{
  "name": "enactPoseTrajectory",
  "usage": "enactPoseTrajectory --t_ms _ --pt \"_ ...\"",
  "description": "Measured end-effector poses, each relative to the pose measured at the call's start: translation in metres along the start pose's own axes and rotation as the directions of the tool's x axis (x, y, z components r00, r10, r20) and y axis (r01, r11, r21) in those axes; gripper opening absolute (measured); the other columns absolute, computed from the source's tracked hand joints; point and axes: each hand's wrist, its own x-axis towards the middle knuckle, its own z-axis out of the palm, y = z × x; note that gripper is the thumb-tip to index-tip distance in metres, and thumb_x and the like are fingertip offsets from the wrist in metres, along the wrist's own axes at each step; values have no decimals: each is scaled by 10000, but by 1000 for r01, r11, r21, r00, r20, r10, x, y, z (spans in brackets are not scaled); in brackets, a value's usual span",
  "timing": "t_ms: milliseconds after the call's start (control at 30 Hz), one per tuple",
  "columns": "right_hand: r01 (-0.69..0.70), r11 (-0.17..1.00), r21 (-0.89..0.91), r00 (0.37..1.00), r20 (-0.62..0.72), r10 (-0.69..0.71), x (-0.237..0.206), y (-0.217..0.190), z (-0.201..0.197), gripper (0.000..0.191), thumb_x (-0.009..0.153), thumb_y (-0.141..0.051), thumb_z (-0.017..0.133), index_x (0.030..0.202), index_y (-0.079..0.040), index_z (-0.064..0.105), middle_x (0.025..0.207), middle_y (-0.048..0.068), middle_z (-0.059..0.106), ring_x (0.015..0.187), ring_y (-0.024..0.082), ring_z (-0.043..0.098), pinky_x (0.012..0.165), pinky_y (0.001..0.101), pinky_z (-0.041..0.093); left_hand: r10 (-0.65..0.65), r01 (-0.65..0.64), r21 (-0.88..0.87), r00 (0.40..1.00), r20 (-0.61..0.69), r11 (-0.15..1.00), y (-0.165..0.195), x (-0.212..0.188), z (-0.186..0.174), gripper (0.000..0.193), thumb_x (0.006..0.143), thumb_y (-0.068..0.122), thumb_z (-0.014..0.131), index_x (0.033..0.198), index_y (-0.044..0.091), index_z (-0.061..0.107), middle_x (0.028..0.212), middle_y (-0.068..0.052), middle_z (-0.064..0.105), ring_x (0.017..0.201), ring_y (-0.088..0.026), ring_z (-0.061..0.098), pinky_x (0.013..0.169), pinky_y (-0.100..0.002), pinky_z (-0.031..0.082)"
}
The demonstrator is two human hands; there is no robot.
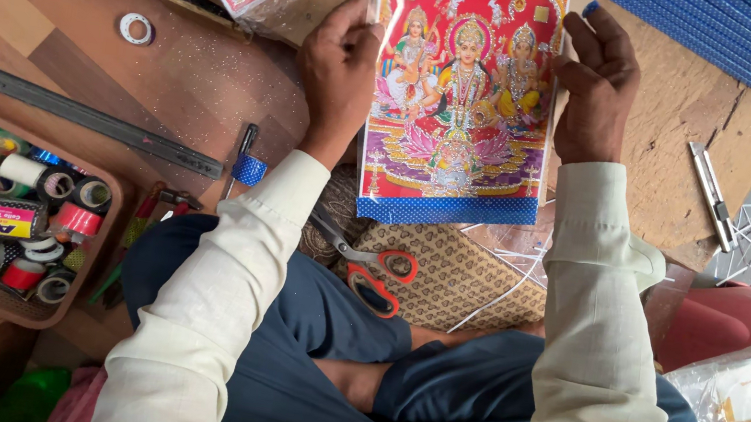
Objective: The person assembles decorative pictures by placing printed images onto cardboard, covering them with clear plastic, and securing the edges with blue patterned tape. They use scissors to trim excess plastic and tape, then stack the finished items.
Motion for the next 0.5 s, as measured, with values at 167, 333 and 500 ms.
enactPoseTrajectory --t_ms 167,333,500 --pt "11 994 107 999 -38 -7 2 10 -12 614 882 174 542 1482 89 448 1377 249 655 1184 268 688 987 343 575 97 -95 -90 995 26 991 4 2 -3 219 1003 17 653 1211 18 723 1140 -113 733 920 -134 678 823 -273 583" --pt "-36 992 117 986 -160 55 5 12 -24 528 875 167 563 1394 83 510 1203 218 716 979 235 735 837 329 624 -81 134 -369 984 156 920 10 5 -8 127 1047 25 609 1154 25 678 1001 -53 732 857 -102 706 657 -228 530" --pt "-46 998 -38 997 -66 43 7 10 -30 392 925 127 663 1309 87 600 1061 162 748 870 190 730 755 312 614 -185 272 -330 944 272 904 15 8 -14 96 1021 35 594 1079 44 670 995 -67 769 804 -106 735 589 -217 523"
